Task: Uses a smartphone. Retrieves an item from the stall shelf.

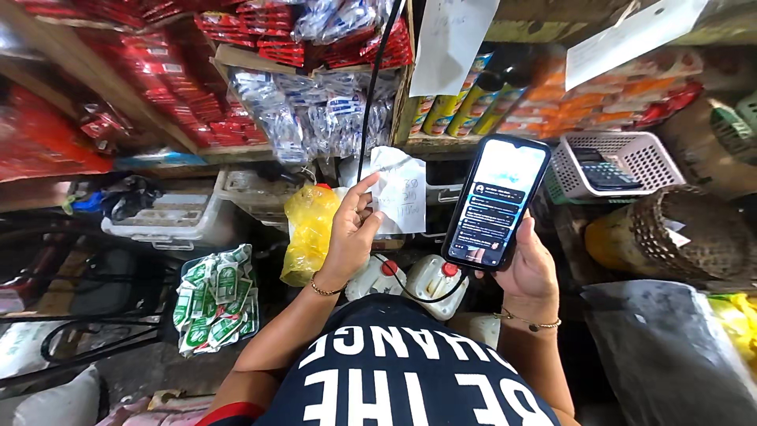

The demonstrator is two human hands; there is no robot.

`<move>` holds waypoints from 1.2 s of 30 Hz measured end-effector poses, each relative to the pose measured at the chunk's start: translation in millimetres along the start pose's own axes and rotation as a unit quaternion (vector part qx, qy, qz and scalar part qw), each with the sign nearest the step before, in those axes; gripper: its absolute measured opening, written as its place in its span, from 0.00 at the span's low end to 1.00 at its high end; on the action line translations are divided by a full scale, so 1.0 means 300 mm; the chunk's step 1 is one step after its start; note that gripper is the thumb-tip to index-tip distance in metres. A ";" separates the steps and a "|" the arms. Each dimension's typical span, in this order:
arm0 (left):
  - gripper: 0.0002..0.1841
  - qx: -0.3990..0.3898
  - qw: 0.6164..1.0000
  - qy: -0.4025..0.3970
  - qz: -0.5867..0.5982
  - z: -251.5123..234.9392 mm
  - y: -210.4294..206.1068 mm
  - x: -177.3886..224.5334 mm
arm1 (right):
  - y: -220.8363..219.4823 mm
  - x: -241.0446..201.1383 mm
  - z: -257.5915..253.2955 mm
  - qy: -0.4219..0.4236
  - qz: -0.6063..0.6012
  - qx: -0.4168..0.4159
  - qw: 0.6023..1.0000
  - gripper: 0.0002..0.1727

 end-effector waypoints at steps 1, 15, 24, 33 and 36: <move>0.31 -0.001 1.000 0.001 0.002 0.001 0.000 0.000 | 0.001 0.001 0.000 -0.001 0.000 -0.001 1.000 0.27; 0.32 0.005 1.000 0.003 0.007 0.006 0.001 -0.009 | -0.002 0.007 0.011 0.007 0.020 0.034 0.999 0.29; 0.31 0.002 1.000 0.001 0.014 0.009 -0.007 -0.011 | 0.003 0.010 0.020 0.004 0.012 0.034 0.999 0.29; 0.31 0.004 1.000 0.006 0.016 0.013 -0.004 -0.017 | -0.002 0.016 0.019 0.010 0.005 0.022 1.000 0.28; 0.31 0.003 1.000 0.004 0.015 0.014 -0.004 -0.018 | 0.002 0.017 0.022 0.006 0.006 0.020 1.000 0.28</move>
Point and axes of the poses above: each hand's wrist, its own z-axis away from the middle knuckle, its own y-axis out of the back of the hand, x = y × z, the point moved 2 cm from there along -z, towards the middle knuckle, and after that the axes turned 8 degrees about x, right-handed, at the moved point
